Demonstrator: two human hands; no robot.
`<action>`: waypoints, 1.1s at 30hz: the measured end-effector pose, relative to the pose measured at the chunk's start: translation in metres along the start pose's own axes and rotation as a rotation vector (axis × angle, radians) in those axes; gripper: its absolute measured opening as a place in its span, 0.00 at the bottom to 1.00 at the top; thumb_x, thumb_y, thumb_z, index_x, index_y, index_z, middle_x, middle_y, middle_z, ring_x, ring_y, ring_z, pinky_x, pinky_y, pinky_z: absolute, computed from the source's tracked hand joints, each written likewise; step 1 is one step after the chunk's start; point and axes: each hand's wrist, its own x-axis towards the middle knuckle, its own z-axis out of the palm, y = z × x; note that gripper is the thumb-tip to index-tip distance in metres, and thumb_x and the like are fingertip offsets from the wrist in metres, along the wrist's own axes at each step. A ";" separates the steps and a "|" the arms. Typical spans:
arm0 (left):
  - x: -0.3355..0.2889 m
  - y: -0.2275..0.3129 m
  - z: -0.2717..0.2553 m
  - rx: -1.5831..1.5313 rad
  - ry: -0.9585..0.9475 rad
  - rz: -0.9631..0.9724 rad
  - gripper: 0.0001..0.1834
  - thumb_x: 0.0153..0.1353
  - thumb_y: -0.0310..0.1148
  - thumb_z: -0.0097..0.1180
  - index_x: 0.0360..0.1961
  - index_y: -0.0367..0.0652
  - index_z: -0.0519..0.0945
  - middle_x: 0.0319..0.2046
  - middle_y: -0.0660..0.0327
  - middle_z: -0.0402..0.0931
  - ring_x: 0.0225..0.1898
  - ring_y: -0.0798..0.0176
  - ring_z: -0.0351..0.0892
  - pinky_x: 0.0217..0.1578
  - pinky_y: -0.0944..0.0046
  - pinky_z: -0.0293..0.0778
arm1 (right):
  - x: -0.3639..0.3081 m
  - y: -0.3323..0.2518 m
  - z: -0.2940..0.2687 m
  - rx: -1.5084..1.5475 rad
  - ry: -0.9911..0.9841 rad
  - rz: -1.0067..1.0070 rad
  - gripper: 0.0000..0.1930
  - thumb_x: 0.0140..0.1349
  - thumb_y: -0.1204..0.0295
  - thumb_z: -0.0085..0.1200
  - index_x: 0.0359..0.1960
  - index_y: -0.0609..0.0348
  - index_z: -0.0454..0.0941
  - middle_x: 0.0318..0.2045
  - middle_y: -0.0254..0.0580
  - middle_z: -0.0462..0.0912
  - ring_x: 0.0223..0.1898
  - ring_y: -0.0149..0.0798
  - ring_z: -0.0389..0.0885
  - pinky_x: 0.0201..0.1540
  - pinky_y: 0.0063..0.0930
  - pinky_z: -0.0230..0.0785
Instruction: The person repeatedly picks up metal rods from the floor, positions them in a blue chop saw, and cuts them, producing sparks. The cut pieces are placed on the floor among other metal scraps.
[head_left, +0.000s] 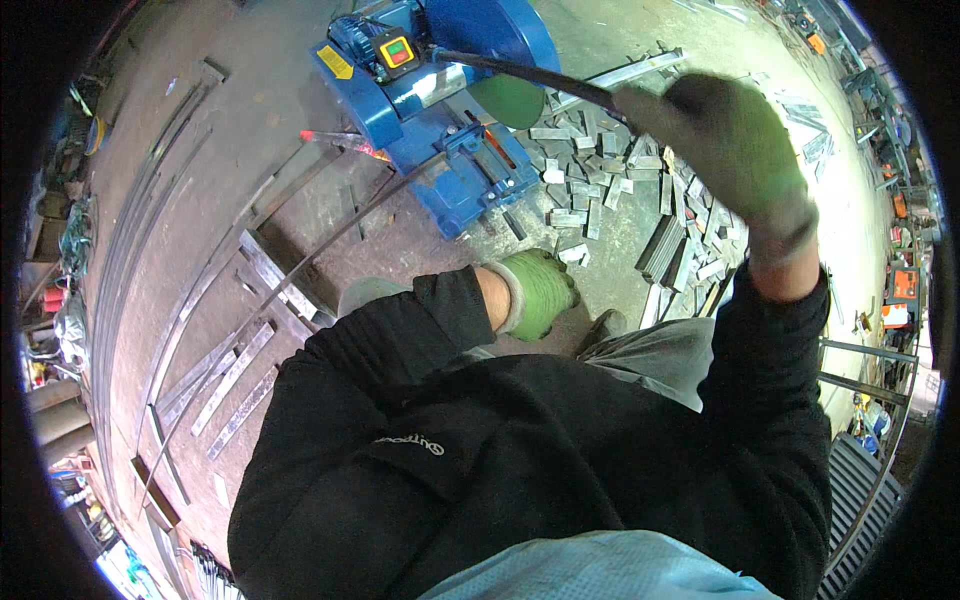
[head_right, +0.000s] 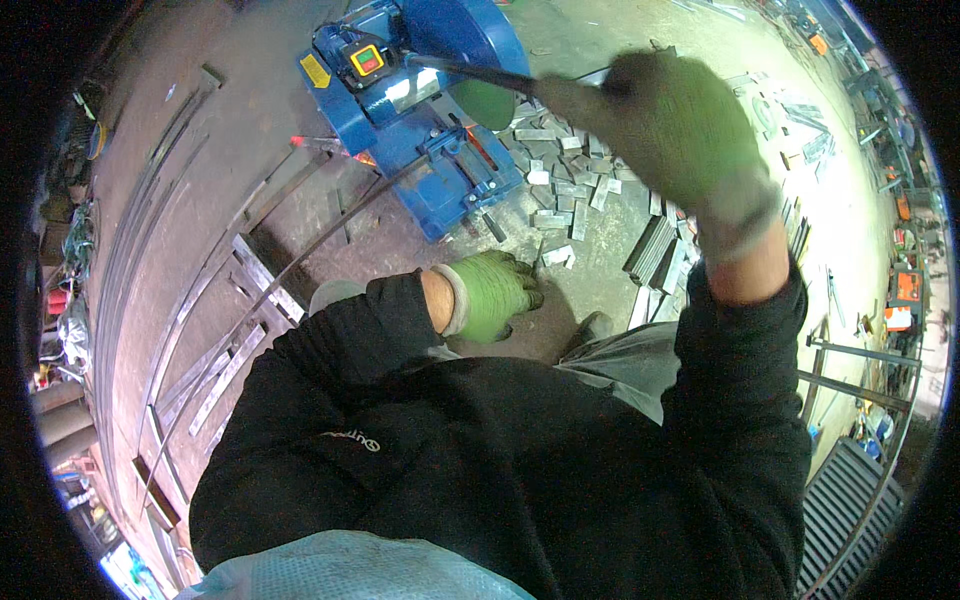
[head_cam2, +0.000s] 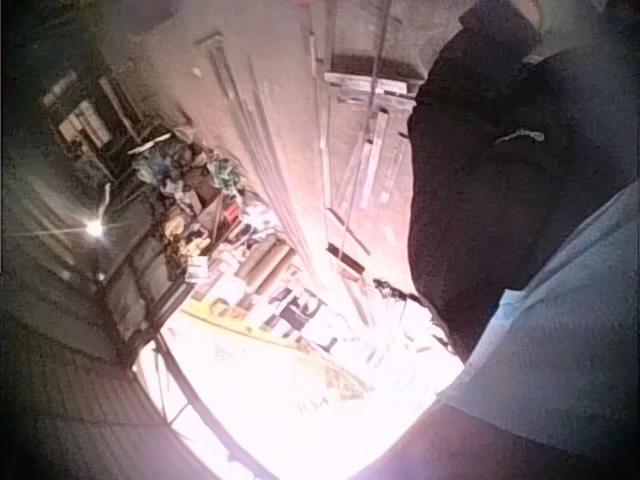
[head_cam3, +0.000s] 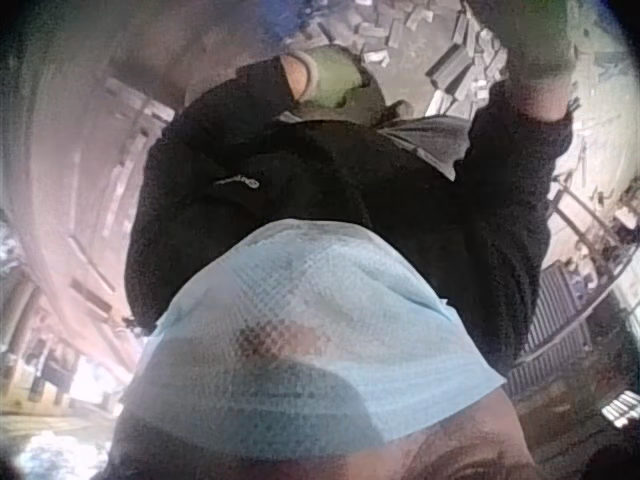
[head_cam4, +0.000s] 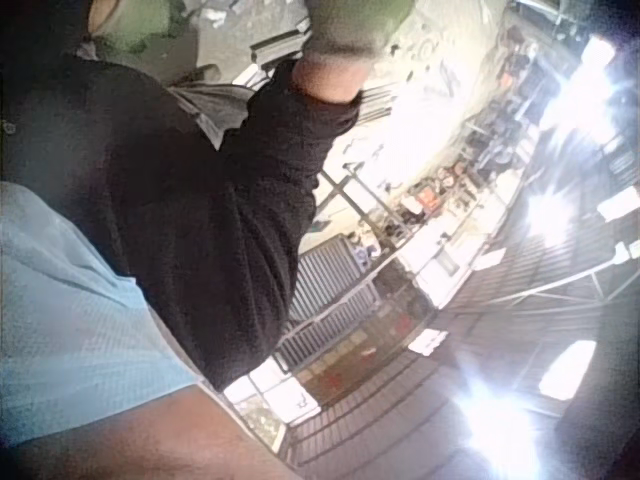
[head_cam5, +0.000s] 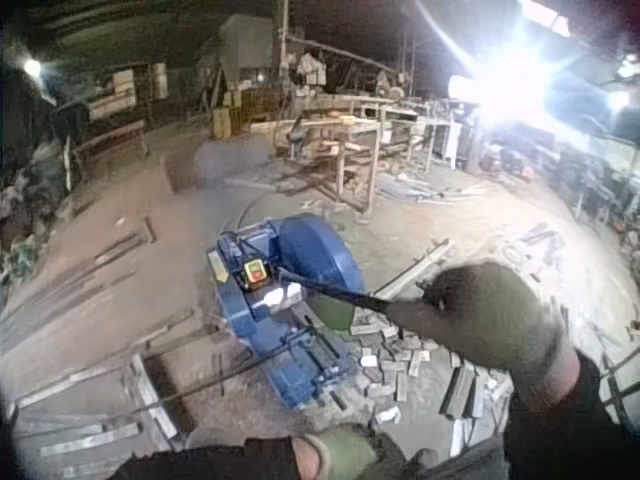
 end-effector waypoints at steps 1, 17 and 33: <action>0.003 -0.002 0.003 -0.006 -0.020 -0.014 0.36 0.65 0.44 0.78 0.73 0.43 0.89 0.70 0.49 0.91 0.71 0.37 0.90 0.73 0.36 0.84 | 0.015 -0.003 -0.010 0.034 0.052 -0.171 0.38 0.86 0.30 0.60 0.49 0.57 0.99 0.35 0.49 0.96 0.31 0.43 0.93 0.39 0.38 0.82; -0.035 -0.014 -0.070 -0.024 1.355 0.048 0.29 0.65 0.24 0.83 0.67 0.39 0.92 0.64 0.49 0.94 0.67 0.44 0.94 0.70 0.44 0.88 | 0.005 0.082 -0.024 0.876 -0.031 -0.234 0.49 0.76 0.20 0.63 0.66 0.61 0.94 0.47 0.62 0.98 0.44 0.57 0.99 0.49 0.52 0.88; 0.056 0.010 -0.241 0.134 1.543 0.065 0.28 0.84 0.48 0.62 0.35 0.29 0.89 0.27 0.45 0.87 0.30 0.41 0.92 0.33 0.41 0.89 | 0.054 0.339 0.445 1.046 -0.518 0.397 0.43 0.81 0.27 0.65 0.64 0.62 0.94 0.48 0.48 0.98 0.42 0.43 0.98 0.45 0.44 0.90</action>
